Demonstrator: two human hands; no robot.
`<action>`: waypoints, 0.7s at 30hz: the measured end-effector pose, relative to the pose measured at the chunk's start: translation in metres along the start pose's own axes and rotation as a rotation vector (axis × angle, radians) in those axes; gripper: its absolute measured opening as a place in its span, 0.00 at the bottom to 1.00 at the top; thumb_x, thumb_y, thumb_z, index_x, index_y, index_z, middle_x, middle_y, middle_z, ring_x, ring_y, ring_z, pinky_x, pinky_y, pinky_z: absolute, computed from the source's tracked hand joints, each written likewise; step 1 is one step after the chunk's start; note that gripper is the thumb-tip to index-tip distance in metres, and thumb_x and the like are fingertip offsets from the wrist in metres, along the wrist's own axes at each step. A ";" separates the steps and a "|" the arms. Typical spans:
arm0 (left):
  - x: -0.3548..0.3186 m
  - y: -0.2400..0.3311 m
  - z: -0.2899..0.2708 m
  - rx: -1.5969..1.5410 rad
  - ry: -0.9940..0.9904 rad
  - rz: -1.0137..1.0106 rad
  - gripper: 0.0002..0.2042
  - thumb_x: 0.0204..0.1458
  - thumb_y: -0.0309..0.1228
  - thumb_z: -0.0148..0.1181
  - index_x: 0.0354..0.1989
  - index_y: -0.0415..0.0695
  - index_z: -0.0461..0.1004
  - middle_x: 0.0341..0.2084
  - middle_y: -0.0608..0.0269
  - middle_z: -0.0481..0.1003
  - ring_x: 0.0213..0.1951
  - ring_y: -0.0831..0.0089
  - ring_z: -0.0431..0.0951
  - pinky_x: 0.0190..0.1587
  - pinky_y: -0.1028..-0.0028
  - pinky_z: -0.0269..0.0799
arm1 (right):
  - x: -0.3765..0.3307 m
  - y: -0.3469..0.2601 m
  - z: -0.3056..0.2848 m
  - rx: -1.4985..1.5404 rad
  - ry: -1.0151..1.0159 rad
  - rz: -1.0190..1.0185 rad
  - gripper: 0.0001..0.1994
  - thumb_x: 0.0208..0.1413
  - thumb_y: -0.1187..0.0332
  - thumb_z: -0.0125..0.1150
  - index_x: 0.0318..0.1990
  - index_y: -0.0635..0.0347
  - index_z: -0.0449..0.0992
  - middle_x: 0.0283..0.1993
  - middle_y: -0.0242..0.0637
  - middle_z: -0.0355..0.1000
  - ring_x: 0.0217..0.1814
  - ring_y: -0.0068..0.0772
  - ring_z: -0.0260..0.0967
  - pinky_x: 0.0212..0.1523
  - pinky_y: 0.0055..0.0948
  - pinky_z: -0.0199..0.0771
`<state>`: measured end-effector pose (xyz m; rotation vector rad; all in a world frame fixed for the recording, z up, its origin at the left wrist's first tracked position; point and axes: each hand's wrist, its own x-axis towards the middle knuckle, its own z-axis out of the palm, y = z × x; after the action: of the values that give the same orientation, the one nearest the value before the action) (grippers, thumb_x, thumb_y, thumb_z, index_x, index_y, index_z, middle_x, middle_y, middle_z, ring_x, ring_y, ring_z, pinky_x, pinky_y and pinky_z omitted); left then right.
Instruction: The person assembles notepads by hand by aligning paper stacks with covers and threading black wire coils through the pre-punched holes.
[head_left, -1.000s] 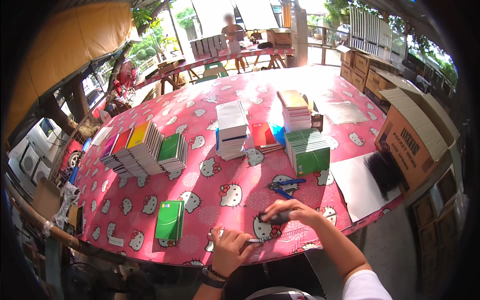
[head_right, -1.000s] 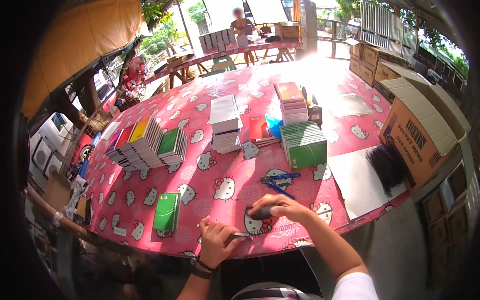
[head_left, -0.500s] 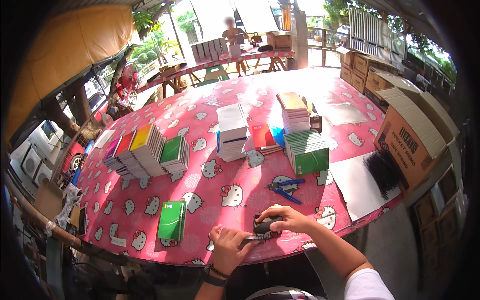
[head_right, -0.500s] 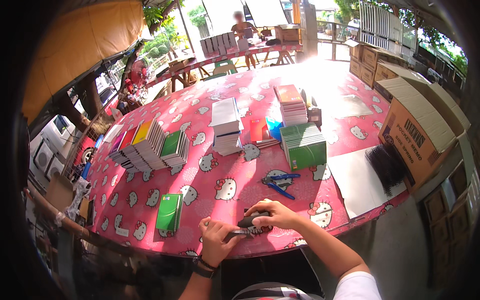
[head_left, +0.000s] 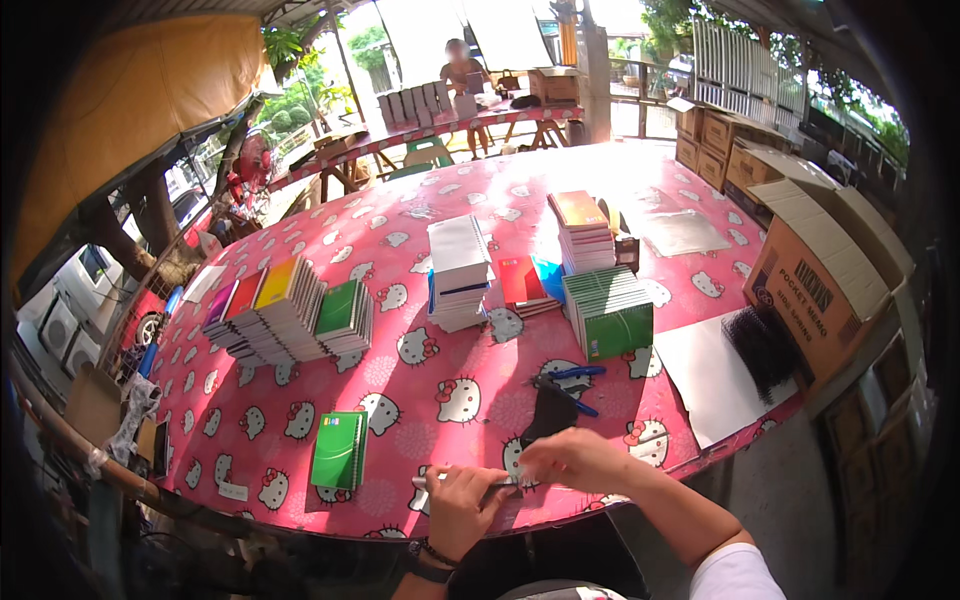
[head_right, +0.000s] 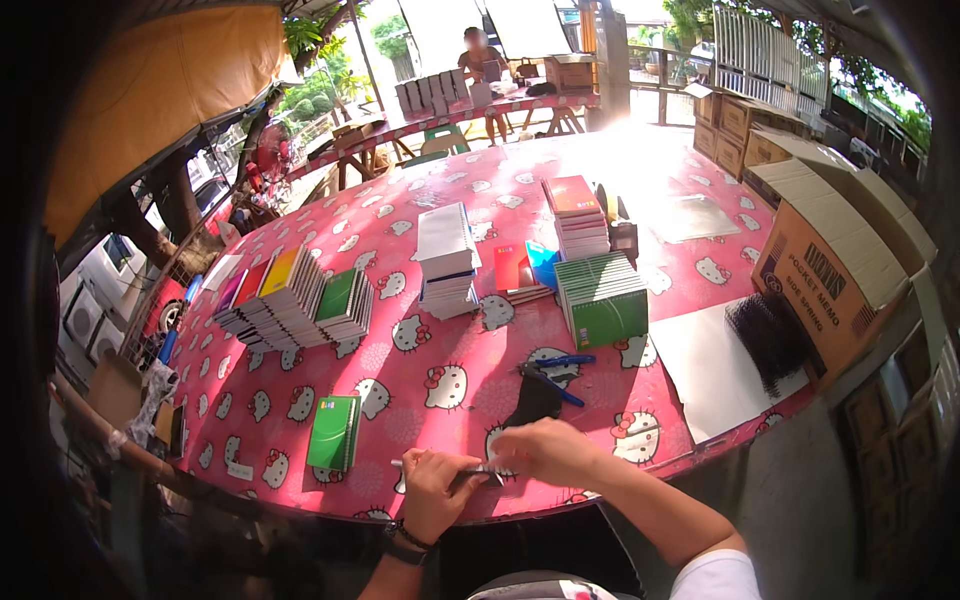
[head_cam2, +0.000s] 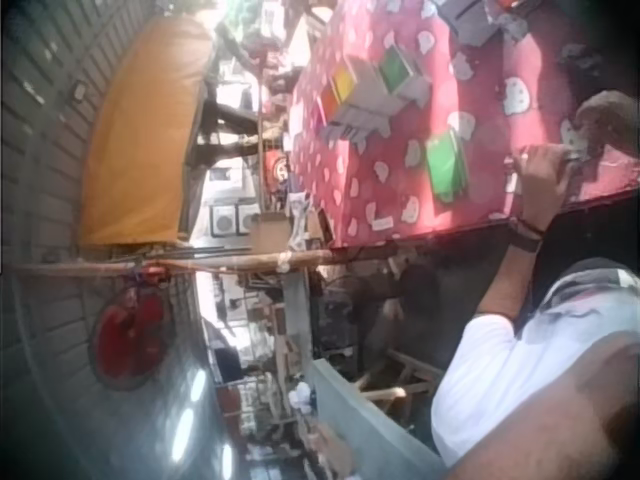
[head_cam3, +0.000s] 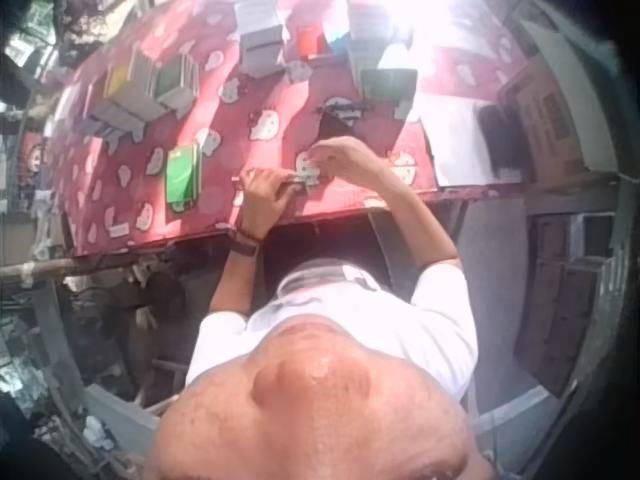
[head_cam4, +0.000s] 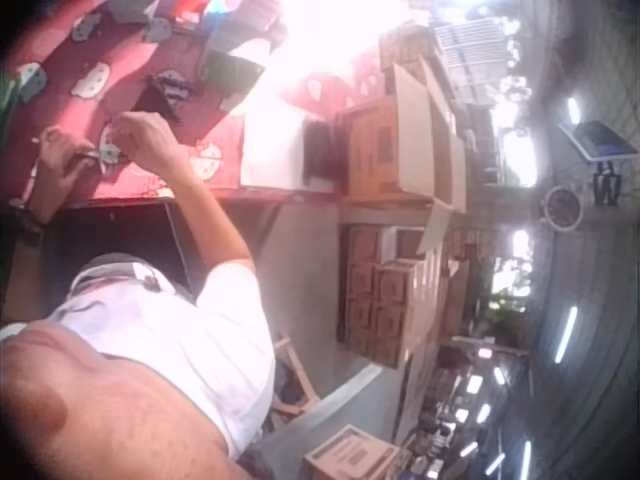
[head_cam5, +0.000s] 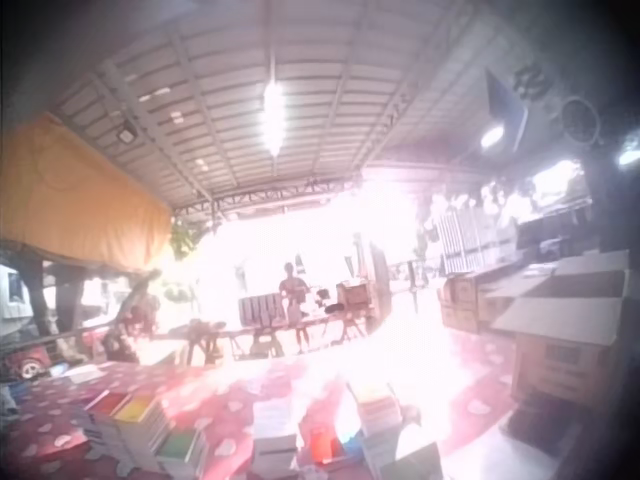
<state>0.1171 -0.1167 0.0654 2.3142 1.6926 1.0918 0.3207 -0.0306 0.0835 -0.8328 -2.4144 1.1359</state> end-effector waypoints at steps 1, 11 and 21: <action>0.000 0.000 0.001 0.004 0.017 -0.005 0.10 0.41 0.32 0.69 0.33 0.51 0.77 0.25 0.70 0.74 0.32 0.70 0.73 0.45 0.65 0.57 | -0.001 -0.010 0.004 -0.102 0.012 -0.021 0.12 0.50 0.70 0.62 0.43 0.57 0.74 0.36 0.36 0.74 0.39 0.38 0.72 0.40 0.35 0.70; -0.002 0.001 0.005 0.013 0.041 0.008 0.11 0.39 0.34 0.69 0.31 0.50 0.76 0.23 0.68 0.74 0.28 0.68 0.73 0.40 0.66 0.58 | -0.001 0.000 0.018 -0.240 0.068 -0.151 0.11 0.48 0.67 0.63 0.39 0.58 0.72 0.35 0.35 0.67 0.43 0.41 0.66 0.42 0.37 0.68; 0.002 0.000 -0.001 0.051 0.013 0.044 0.10 0.42 0.37 0.67 0.31 0.48 0.76 0.22 0.66 0.74 0.28 0.67 0.73 0.37 0.66 0.58 | 0.010 -0.015 0.033 -0.316 0.265 -0.254 0.09 0.44 0.70 0.62 0.32 0.59 0.69 0.37 0.38 0.67 0.42 0.40 0.67 0.43 0.34 0.69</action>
<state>0.1172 -0.1154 0.0671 2.3914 1.7017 1.0865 0.2906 -0.0510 0.0756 -0.6886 -2.4165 0.5229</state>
